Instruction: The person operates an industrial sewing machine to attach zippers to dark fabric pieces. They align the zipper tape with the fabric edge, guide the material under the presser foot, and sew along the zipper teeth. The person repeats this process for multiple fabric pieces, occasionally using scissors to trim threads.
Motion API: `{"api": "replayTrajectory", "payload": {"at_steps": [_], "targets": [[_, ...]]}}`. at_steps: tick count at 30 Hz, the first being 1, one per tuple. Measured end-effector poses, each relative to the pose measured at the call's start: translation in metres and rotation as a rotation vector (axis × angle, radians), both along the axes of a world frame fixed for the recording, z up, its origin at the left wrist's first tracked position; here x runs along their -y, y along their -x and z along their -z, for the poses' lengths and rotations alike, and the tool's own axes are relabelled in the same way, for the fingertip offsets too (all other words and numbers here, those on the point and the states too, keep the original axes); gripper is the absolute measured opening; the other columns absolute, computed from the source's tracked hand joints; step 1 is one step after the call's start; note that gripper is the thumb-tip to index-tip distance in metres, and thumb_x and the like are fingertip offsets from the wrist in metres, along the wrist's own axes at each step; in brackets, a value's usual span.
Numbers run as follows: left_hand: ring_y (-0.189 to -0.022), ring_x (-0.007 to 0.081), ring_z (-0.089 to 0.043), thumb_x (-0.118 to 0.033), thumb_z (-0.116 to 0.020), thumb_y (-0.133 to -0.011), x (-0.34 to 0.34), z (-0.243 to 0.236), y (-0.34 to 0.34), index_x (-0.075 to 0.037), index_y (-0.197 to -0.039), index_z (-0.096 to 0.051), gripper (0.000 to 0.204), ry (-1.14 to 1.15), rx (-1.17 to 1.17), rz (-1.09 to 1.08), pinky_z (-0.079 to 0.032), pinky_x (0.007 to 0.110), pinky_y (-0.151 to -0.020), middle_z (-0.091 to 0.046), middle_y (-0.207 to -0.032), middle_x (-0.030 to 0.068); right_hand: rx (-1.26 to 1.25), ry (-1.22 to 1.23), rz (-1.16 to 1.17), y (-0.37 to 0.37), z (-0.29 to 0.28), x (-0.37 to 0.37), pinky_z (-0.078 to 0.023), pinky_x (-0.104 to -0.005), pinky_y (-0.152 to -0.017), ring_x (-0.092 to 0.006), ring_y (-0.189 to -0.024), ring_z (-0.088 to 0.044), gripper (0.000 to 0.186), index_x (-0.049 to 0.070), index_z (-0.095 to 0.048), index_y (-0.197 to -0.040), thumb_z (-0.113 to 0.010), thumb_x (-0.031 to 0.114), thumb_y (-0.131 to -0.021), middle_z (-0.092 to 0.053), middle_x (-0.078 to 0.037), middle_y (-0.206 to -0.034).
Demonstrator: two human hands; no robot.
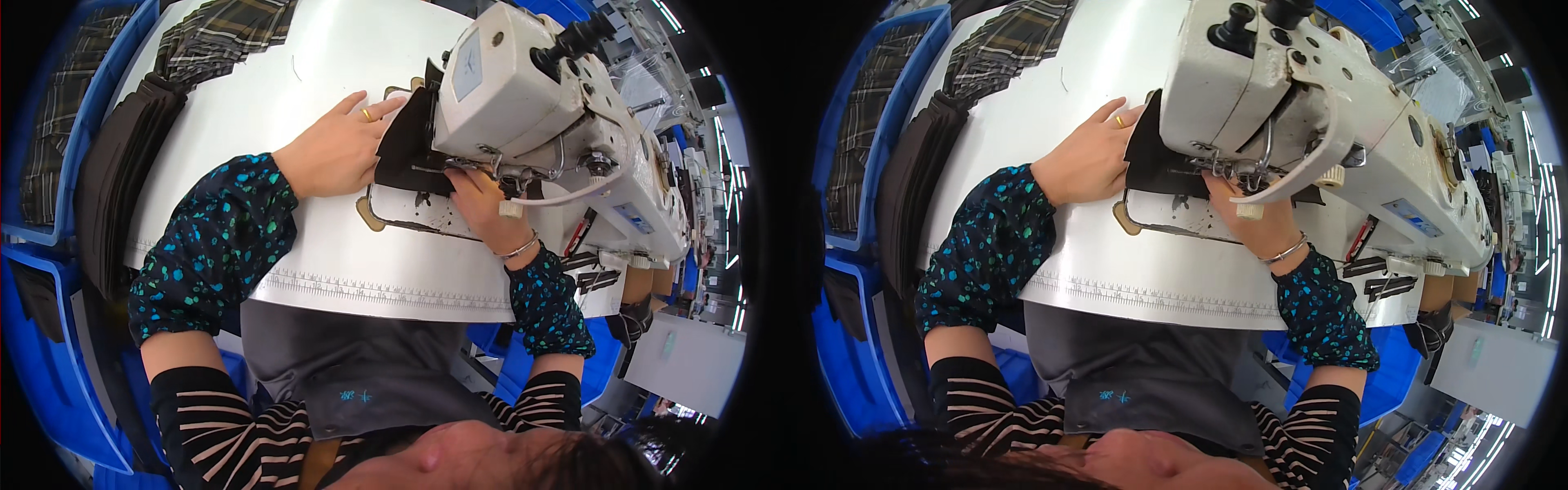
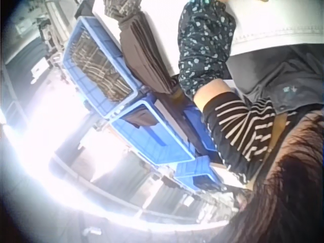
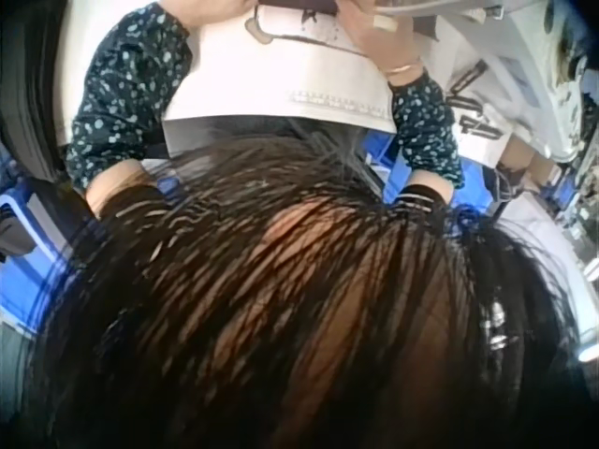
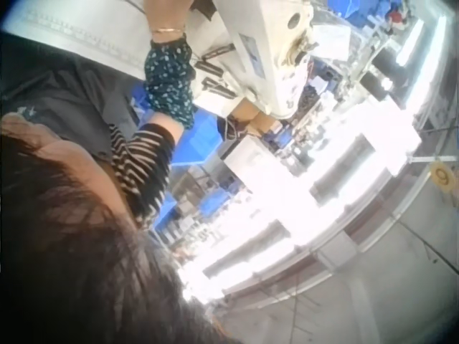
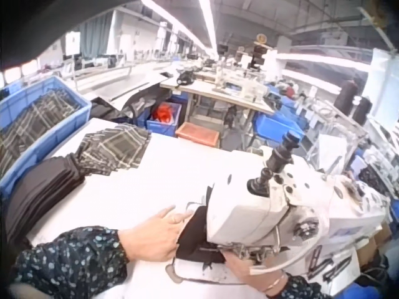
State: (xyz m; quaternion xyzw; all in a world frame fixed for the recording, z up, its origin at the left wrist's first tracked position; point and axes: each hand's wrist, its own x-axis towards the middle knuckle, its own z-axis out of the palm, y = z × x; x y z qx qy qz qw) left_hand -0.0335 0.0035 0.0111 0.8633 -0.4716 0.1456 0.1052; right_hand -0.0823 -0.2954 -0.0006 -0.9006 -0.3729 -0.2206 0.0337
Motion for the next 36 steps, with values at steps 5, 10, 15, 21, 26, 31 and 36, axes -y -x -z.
{"api": "replayTrajectory", "payload": {"at_steps": [5, 10, 15, 21, 26, 31, 36], "targets": [[-0.139, 0.0259, -0.052, -0.021, -0.06, -0.096, 0.003, 0.004, -0.003, -0.016, -0.116, -0.077, 0.027, -0.052, -0.106, -0.042, -0.037, 0.062, -0.116, -0.066, -0.135, 0.0078, -0.026, 0.016, -0.021, -0.002, 0.0, 0.005, -0.057, -0.0369, -0.069, -0.0215, -0.081, -0.074, 0.028, 0.011, -0.074, -0.116, -0.071, 0.008, -0.088, -0.076, -0.001, -0.093], [-0.139, 0.0264, -0.051, -0.021, -0.059, -0.098, 0.005, 0.005, -0.002, -0.017, -0.119, -0.075, 0.028, 0.0, -0.053, -0.041, -0.037, 0.064, -0.114, -0.065, -0.138, 0.0086, -0.191, -0.019, 0.065, 0.009, -0.013, -0.002, -0.057, -0.0394, -0.074, -0.029, -0.087, -0.071, 0.029, 0.008, -0.07, -0.115, -0.069, 0.004, -0.087, -0.073, -0.007, -0.1], [-0.144, 0.026, -0.048, -0.022, -0.061, -0.096, 0.003, 0.004, -0.001, -0.018, -0.123, -0.074, 0.03, -0.042, -0.033, -0.043, -0.038, 0.064, -0.113, -0.061, -0.146, 0.0082, -0.366, -0.067, 0.104, 0.017, -0.026, -0.01, -0.056, -0.0424, -0.091, -0.0371, -0.105, -0.068, 0.036, 0.005, -0.067, -0.123, -0.067, 0.0, -0.087, -0.069, -0.015, -0.113], [-0.147, 0.0258, -0.045, -0.022, -0.063, -0.095, 0.003, 0.008, -0.004, -0.019, -0.123, -0.075, 0.031, 0.014, -0.083, -0.035, -0.039, 0.063, -0.112, -0.061, -0.147, 0.0077, -0.546, -0.244, 0.108, 0.019, -0.032, -0.014, -0.052, -0.04, -0.094, -0.0362, -0.107, -0.066, 0.032, 0.002, -0.072, -0.127, -0.068, 0.017, -0.099, -0.068, -0.02, -0.115], [-0.15, 0.0289, -0.042, -0.023, -0.066, -0.092, 0.002, 0.008, -0.004, -0.019, -0.128, -0.073, 0.037, -0.028, -0.063, -0.052, -0.037, 0.065, -0.114, -0.061, -0.147, 0.0081, -0.652, -0.337, 0.148, 0.019, -0.035, -0.019, -0.051, -0.037, -0.095, -0.0327, -0.108, -0.065, 0.033, -0.001, -0.074, -0.124, -0.064, 0.025, -0.105, -0.068, -0.019, -0.114], [-0.151, 0.0316, -0.04, -0.016, -0.066, -0.088, 0.002, 0.01, -0.004, -0.016, -0.131, -0.071, 0.043, 0.066, -0.1, -0.084, -0.035, 0.065, -0.116, -0.059, -0.148, 0.0113, -0.391, -0.16, 0.102, 0.025, -0.033, -0.021, -0.056, -0.0383, -0.087, -0.0305, -0.102, -0.07, 0.039, 0.003, -0.074, -0.125, -0.072, 0.029, -0.097, -0.071, -0.014, -0.122], [-0.137, 0.0334, -0.055, 0.001, -0.063, -0.082, -0.006, 0.016, -0.015, -0.009, -0.127, -0.069, 0.046, 0.416, 0.021, -0.369, -0.048, 0.046, -0.11, -0.063, -0.14, 0.0118, -0.146, 0.03, 0.033, 0.036, -0.023, -0.023, -0.058, -0.0389, -0.087, -0.0288, -0.115, -0.069, 0.053, 0.001, -0.068, -0.133, -0.076, 0.033, -0.091, -0.064, -0.012, -0.14]]}}
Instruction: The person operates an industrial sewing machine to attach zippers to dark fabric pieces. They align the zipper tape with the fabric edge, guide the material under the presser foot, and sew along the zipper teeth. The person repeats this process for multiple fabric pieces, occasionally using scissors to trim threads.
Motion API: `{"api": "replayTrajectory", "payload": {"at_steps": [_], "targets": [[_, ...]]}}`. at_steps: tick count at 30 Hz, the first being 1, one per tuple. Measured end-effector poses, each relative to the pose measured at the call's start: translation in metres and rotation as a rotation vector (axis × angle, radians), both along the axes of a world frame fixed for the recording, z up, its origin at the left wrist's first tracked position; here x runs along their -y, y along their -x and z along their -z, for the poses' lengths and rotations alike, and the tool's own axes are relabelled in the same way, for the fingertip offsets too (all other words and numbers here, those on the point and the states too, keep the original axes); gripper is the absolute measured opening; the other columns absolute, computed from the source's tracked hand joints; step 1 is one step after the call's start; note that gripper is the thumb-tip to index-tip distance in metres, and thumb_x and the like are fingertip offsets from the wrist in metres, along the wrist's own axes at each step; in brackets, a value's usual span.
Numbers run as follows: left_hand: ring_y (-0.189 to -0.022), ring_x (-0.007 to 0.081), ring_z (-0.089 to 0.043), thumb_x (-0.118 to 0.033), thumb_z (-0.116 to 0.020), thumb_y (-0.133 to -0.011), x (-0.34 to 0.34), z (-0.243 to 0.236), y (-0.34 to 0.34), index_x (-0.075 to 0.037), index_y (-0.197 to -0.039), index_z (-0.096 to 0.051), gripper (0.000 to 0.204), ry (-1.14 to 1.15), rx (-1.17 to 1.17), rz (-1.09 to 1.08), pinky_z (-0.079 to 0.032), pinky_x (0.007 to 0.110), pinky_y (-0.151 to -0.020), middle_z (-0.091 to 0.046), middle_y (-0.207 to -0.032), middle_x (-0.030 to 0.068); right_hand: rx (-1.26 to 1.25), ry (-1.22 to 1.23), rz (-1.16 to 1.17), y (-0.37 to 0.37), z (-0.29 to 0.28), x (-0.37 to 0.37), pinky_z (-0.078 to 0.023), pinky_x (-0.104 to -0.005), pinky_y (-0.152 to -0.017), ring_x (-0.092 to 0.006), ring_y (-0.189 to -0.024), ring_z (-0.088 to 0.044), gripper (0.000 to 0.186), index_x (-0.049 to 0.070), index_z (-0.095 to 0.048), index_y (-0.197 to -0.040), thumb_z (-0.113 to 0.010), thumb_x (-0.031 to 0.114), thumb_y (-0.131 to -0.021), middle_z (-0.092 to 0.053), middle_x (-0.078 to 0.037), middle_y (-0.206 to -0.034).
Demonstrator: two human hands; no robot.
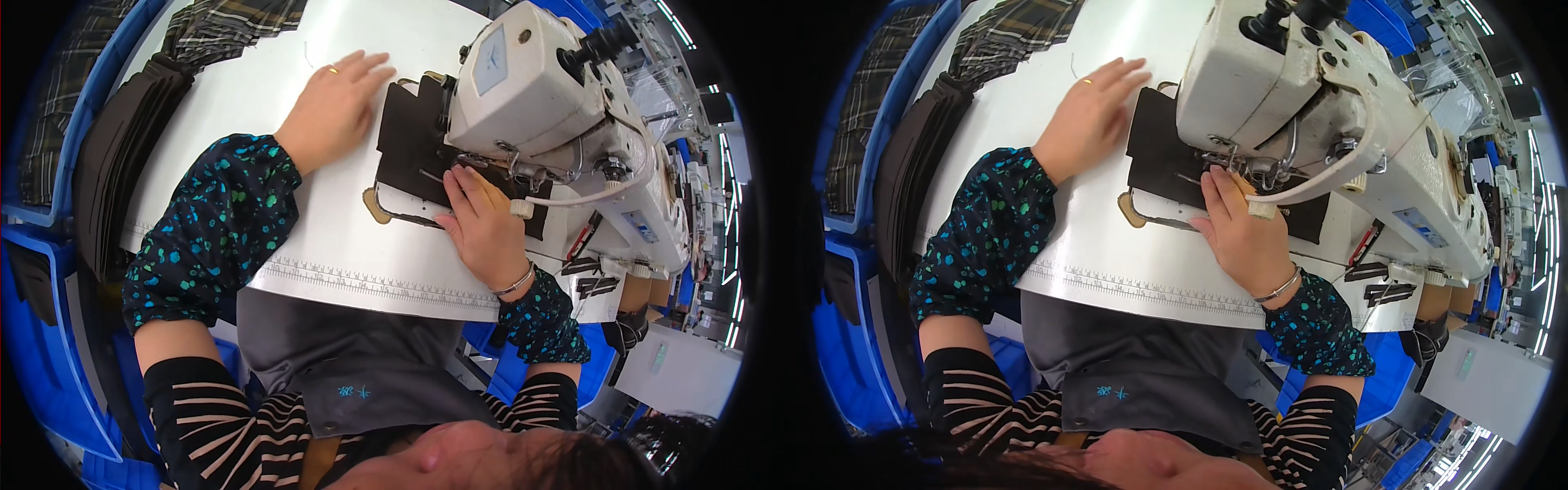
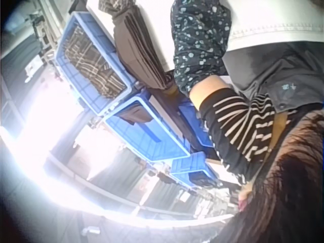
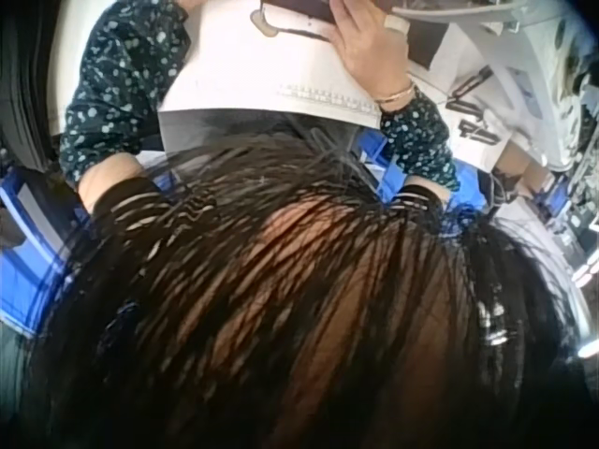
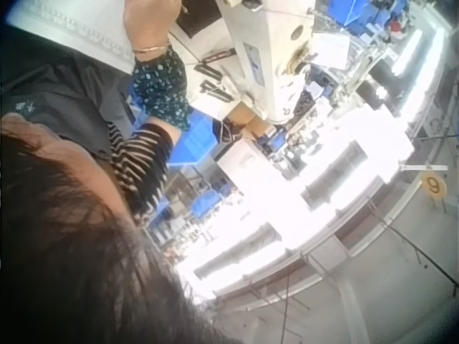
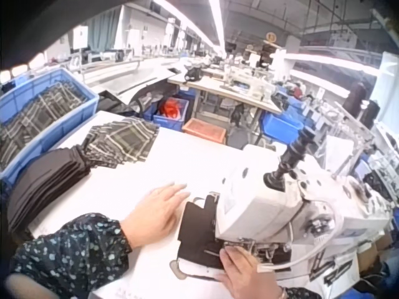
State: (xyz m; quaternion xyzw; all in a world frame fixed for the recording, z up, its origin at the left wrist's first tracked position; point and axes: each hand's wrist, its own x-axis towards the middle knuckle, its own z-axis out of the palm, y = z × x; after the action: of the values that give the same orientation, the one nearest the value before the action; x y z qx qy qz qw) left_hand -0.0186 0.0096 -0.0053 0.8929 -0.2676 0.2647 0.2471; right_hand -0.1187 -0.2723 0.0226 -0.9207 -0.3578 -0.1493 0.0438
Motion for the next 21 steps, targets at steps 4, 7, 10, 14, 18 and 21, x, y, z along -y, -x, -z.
{"api": "replayTrajectory", "payload": {"at_steps": [4, 7, 10, 14, 18, 21], "targets": [[-0.108, 0.0279, -0.067, 0.001, -0.065, -0.079, -0.003, -0.041, 0.026, -0.007, -0.113, -0.073, 0.035, 0.003, 0.161, 0.251, -0.056, 0.037, -0.093, -0.073, -0.113, 0.0052, -0.084, -0.007, 0.043, 0.003, 0.002, 0.002, -0.052, -0.042, -0.1, -0.0314, -0.128, -0.061, 0.06, 0.002, -0.062, -0.141, -0.075, 0.032, -0.091, -0.062, -0.012, -0.143], [-0.113, 0.0273, -0.067, -0.012, -0.074, -0.084, 0.019, -0.026, 0.056, -0.004, -0.115, -0.074, 0.032, -0.152, -0.009, 0.398, -0.055, 0.039, -0.099, -0.073, -0.118, 0.0067, -0.126, 0.021, 0.072, 0.002, -0.001, -0.003, -0.048, -0.0444, -0.106, -0.0325, -0.131, -0.059, 0.064, 0.004, -0.059, -0.146, -0.075, 0.032, -0.091, -0.061, -0.012, -0.144], [-0.118, 0.0276, -0.066, -0.019, -0.076, -0.087, 0.024, -0.021, 0.068, -0.004, -0.118, -0.074, 0.035, -0.128, -0.13, 0.345, -0.055, 0.04, -0.101, -0.072, -0.122, 0.0078, -0.123, 0.027, 0.075, 0.0, -0.001, 0.0, -0.048, -0.0457, -0.107, -0.0323, -0.129, -0.058, 0.065, 0.004, -0.059, -0.146, -0.076, 0.033, -0.09, -0.061, -0.013, -0.144], [-0.12, 0.0268, -0.065, -0.021, -0.075, -0.089, 0.026, -0.021, 0.068, -0.004, -0.121, -0.074, 0.036, -0.16, -0.114, 0.353, -0.055, 0.038, -0.101, -0.072, -0.125, 0.0081, -0.13, -0.039, 0.006, -0.005, 0.002, 0.0, -0.049, -0.0461, -0.105, -0.0326, -0.126, -0.06, 0.064, 0.003, -0.06, -0.144, -0.076, 0.032, -0.089, -0.062, -0.013, -0.144], [-0.117, 0.0257, -0.068, -0.023, -0.076, -0.09, 0.023, -0.018, 0.06, -0.004, -0.121, -0.074, 0.037, -0.179, -0.137, 0.363, -0.057, 0.036, -0.099, -0.072, -0.127, 0.0076, -0.072, -0.038, -0.018, -0.011, 0.0, -0.002, -0.053, -0.0427, -0.097, -0.0303, -0.118, -0.065, 0.058, 0.004, -0.064, -0.138, -0.076, 0.034, -0.09, -0.067, -0.012, -0.136], [-0.117, 0.0254, -0.069, -0.025, -0.076, -0.09, 0.019, -0.012, 0.055, -0.004, -0.119, -0.074, 0.037, -0.226, -0.049, 0.369, -0.058, 0.036, -0.098, -0.072, -0.128, 0.0076, -0.012, -0.018, -0.021, -0.015, 0.0, -0.003, -0.057, -0.0389, -0.09, -0.0272, -0.112, -0.069, 0.054, 0.005, -0.068, -0.133, -0.077, 0.036, -0.09, -0.07, -0.01, -0.129]]}}
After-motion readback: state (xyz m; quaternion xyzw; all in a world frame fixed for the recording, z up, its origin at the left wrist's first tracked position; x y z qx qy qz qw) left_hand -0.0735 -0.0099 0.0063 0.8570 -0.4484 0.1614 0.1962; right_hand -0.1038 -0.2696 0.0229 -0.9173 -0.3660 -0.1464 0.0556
